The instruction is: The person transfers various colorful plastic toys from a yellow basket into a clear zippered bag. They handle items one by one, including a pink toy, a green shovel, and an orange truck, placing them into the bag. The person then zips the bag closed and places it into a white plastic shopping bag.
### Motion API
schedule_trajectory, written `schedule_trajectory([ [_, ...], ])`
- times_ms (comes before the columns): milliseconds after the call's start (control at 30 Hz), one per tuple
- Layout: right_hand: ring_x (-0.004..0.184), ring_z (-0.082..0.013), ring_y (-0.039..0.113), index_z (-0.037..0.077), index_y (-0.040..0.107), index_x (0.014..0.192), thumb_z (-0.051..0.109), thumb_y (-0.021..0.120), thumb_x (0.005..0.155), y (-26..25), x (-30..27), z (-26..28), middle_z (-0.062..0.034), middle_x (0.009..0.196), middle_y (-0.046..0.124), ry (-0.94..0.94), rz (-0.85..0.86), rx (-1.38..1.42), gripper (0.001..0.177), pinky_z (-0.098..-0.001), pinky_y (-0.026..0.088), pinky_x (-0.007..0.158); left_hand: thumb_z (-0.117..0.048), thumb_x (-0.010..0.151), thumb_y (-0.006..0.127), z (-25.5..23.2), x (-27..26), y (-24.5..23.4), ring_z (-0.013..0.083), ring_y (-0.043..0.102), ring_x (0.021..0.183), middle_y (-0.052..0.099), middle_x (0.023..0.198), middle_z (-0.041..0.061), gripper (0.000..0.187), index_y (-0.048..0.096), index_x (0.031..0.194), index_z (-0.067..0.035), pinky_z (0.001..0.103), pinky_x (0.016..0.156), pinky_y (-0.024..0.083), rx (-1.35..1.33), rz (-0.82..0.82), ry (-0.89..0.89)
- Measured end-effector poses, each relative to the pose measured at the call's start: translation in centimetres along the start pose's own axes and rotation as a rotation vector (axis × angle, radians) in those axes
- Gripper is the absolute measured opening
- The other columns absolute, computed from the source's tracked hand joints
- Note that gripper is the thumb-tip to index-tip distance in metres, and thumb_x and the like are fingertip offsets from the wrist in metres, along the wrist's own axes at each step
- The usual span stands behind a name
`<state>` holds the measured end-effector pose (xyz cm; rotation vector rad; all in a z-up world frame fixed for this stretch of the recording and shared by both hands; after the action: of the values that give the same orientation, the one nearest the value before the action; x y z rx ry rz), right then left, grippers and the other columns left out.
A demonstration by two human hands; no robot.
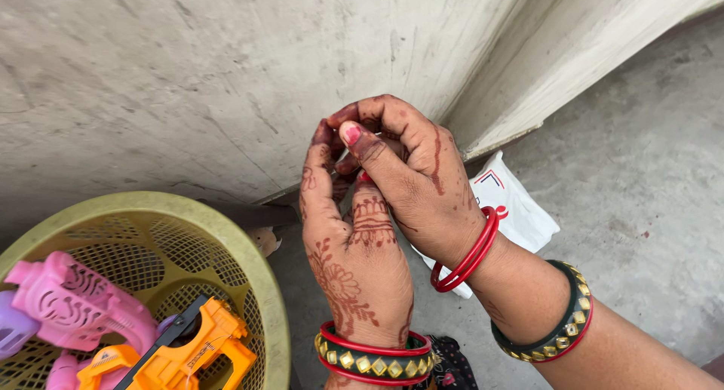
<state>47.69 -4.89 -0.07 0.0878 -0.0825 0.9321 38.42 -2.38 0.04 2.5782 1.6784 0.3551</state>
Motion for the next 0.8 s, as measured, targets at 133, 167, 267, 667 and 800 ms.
schedule_trajectory([
  [133,0.093,-0.0064,0.066,0.0,0.067,0.118,0.016,0.059,0.107,-3.4,-1.5,-5.6,-0.0022,0.102,0.072,0.006,-0.059,-0.025,0.022,-0.0242,0.058,0.084,0.004,0.097,0.05,7.5,-1.8,1.8,0.0186,0.065,0.12,0.066,0.131,0.01,0.05,0.05,0.146,-0.001,0.03,0.105,0.052,-0.048,-0.004,-0.143],
  [167,0.095,-0.0066,0.067,-0.001,0.067,0.118,0.014,0.059,0.106,-4.5,-2.0,-7.2,-0.0026,0.103,0.072,0.015,-0.076,-0.031,0.02,-0.0249,0.058,0.086,0.005,0.096,0.05,9.8,-2.4,2.4,0.0187,0.065,0.12,0.066,0.131,0.01,0.05,0.05,0.146,-0.001,0.03,0.104,0.052,-0.125,-0.019,-0.188],
  [267,0.098,-0.0075,0.068,-0.002,0.065,0.116,0.009,0.059,0.104,-7.9,-3.0,-12.4,-0.0035,0.105,0.073,0.087,-0.125,-0.027,0.018,-0.0274,0.06,0.087,0.005,0.095,0.05,17.8,-3.3,4.5,0.0182,0.068,0.111,0.069,0.123,0.01,0.048,0.054,0.143,-0.002,0.031,0.094,0.057,-0.252,-0.07,-0.385],
  [667,0.107,-0.0127,0.071,-0.001,0.063,0.122,0.005,0.055,0.101,-18.4,-7.4,-29.6,-0.0079,0.115,0.073,0.111,-0.151,-0.296,0.024,-0.0286,0.062,0.089,0.001,0.1,0.053,39.3,-7.3,9.8,0.0163,0.07,0.106,0.069,0.123,0.008,0.03,0.063,0.128,-0.001,0.031,0.081,0.061,-0.195,0.113,-0.485],
  [800,0.11,-0.015,0.071,0.0,0.063,0.124,0.005,0.056,0.101,-20.4,-8.9,-34.8,-0.0089,0.116,0.073,0.076,-0.216,-0.385,0.025,-0.0289,0.062,0.089,0.004,0.099,0.052,44.3,-8.4,10.6,0.0155,0.071,0.106,0.071,0.12,0.009,0.031,0.066,0.126,-0.001,0.029,0.087,0.062,-0.127,0.205,-0.435],
])
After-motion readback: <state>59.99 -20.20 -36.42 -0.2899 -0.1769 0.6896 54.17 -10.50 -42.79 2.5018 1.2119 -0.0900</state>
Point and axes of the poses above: each hand's wrist, its own x-axis towards the middle knuckle, its own y-axis out of the palm, z = x × y, the point moved 4 cm from there along x, towards the middle knuckle
